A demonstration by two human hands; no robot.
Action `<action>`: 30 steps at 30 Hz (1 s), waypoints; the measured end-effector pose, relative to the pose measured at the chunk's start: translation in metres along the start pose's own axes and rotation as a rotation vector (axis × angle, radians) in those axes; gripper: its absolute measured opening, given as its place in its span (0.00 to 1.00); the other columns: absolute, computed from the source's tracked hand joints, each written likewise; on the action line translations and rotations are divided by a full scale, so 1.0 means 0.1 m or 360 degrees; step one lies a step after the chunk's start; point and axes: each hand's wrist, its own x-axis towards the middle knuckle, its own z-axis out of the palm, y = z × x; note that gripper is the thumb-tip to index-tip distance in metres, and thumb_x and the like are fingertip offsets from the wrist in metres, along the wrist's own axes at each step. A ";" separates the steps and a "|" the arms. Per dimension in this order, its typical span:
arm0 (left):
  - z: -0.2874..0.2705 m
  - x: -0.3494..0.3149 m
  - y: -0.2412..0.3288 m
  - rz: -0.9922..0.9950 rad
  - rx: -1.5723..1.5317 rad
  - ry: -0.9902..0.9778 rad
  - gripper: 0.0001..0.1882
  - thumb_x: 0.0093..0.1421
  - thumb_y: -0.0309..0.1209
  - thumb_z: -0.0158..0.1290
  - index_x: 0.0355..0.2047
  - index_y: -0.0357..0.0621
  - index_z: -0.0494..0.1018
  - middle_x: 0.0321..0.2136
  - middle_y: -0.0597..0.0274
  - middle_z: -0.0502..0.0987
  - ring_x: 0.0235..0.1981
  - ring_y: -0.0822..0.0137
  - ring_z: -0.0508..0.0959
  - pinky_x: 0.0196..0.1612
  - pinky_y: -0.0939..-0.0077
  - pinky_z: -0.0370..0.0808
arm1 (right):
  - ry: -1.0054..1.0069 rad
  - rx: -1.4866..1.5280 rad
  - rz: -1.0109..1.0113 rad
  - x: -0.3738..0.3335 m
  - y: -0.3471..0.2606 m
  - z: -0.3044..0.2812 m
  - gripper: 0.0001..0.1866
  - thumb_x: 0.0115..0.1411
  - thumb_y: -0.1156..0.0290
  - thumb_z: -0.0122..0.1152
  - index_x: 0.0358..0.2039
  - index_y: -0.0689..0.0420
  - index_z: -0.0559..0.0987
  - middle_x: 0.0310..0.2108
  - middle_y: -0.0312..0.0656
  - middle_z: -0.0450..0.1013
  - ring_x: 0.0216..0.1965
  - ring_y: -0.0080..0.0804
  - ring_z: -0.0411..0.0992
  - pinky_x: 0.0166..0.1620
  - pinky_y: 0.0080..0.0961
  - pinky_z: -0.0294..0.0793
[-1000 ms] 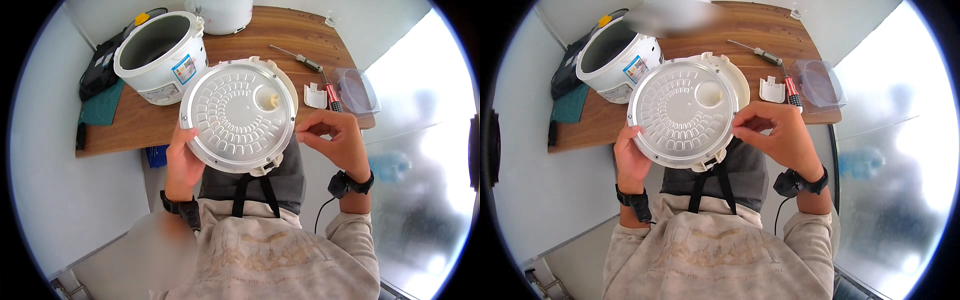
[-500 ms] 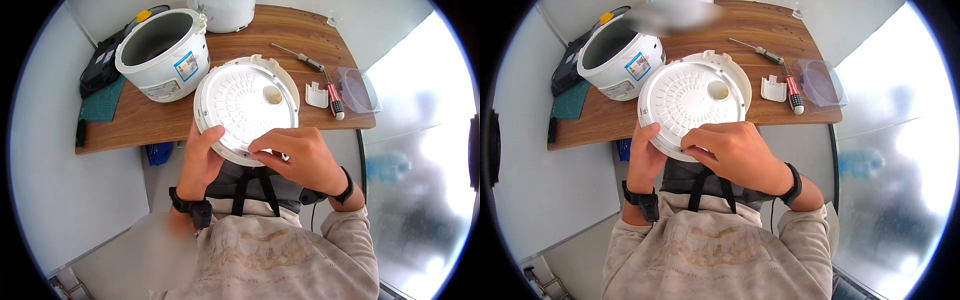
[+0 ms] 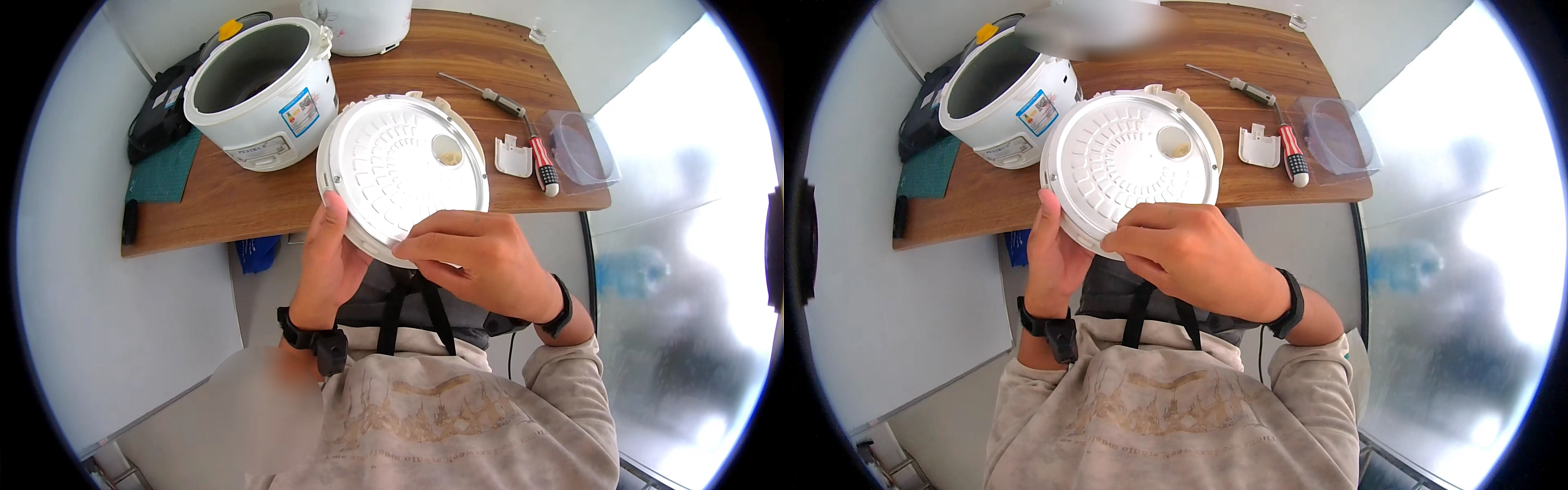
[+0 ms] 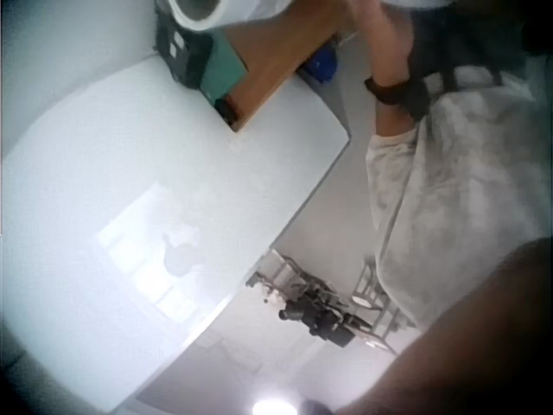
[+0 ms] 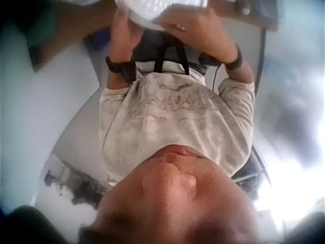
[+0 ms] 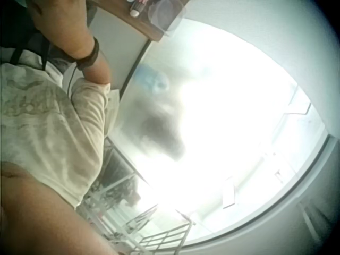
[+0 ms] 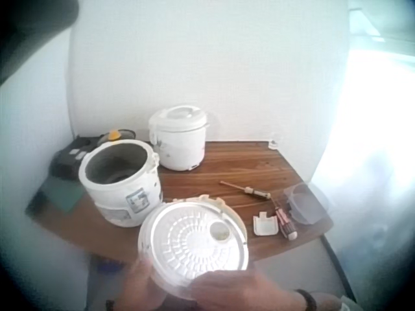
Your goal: The person assembles the lid of a white rice cooker by hand, fitting the inner vented cover and outer lid together. They then place the assembled lid onto the cooker body and use a screwdriver to tighten a screw on the side.
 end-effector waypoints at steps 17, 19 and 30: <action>-0.01 0.05 -0.05 0.0021 -0.0041 0.0140 0.35 0.71 0.55 0.34 0.67 0.41 0.53 0.63 0.53 0.64 0.62 0.59 0.69 0.61 0.60 0.71 | 0.0073 -0.0481 -0.0228 -0.04 0.08 0.00 0.08 0.54 0.75 0.64 0.33 0.60 0.74 0.29 0.39 0.74 0.27 0.36 0.76 0.26 0.30 0.74; -0.01 0.05 -0.05 0.0022 -0.0034 0.0133 0.35 0.71 0.55 0.34 0.67 0.41 0.53 0.63 0.52 0.64 0.62 0.59 0.69 0.61 0.60 0.71 | -0.0007 -0.0476 -0.0206 -0.08 0.09 -0.02 0.08 0.54 0.75 0.64 0.33 0.60 0.74 0.29 0.39 0.74 0.26 0.36 0.76 0.25 0.30 0.74; -0.03 0.03 -0.04 -0.0002 -0.0128 0.0085 0.35 0.71 0.55 0.33 0.68 0.43 0.53 0.64 0.53 0.63 0.62 0.58 0.68 0.61 0.57 0.70 | -0.0026 -0.0294 -0.0227 -0.06 0.11 -0.03 0.07 0.53 0.76 0.66 0.33 0.60 0.78 0.31 0.40 0.77 0.27 0.37 0.77 0.28 0.28 0.77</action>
